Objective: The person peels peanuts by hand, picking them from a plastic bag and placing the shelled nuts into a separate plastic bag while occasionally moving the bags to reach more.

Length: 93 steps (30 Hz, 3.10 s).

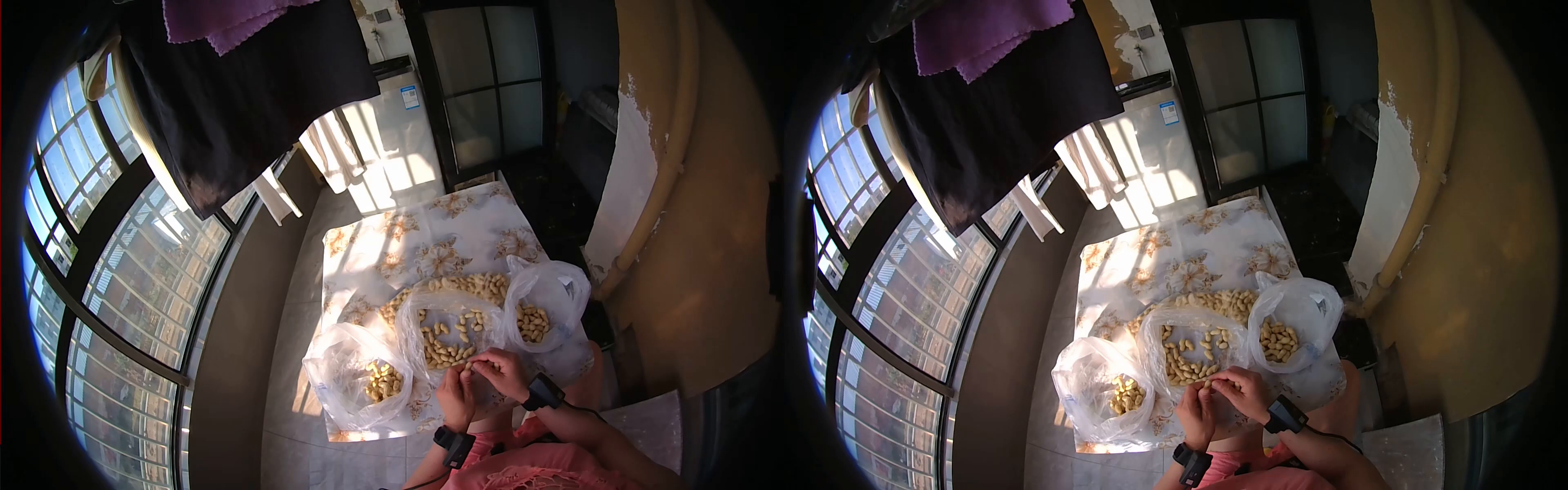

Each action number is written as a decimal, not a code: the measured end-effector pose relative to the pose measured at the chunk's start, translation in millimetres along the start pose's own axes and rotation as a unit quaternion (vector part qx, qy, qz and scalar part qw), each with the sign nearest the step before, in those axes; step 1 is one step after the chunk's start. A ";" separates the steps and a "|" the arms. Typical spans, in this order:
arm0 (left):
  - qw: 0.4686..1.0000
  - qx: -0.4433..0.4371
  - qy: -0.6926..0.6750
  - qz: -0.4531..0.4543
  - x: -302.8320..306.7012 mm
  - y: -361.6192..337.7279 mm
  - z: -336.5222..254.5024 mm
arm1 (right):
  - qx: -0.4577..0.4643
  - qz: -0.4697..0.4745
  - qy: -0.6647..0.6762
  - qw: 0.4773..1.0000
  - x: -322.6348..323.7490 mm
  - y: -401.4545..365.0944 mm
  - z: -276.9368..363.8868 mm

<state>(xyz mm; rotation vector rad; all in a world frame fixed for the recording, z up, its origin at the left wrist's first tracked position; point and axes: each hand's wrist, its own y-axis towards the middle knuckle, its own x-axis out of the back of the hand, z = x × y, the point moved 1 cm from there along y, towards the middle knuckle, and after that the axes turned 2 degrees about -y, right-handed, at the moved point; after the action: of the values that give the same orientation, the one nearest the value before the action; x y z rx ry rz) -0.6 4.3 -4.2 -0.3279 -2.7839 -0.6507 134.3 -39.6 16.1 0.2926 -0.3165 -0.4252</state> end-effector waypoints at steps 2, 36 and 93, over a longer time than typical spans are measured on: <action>1.000 0.003 0.003 0.006 -0.5 -0.3 1.7 | -0.005 0.004 0.001 1.000 0.1 -0.6 -1.1; 0.999 -0.025 0.025 0.017 2.1 3.3 -3.4 | -0.010 0.022 0.023 0.999 1.7 -0.1 1.3; 0.999 -0.010 0.028 0.023 1.9 4.9 -8.2 | -0.035 0.009 0.049 0.998 0.5 -1.6 -3.0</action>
<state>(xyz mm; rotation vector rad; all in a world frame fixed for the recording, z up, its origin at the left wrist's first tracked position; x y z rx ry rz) 0.7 5.1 5.4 -0.3717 -2.7103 -0.6654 135.2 -40.6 13.0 0.2413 -0.2083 -0.4028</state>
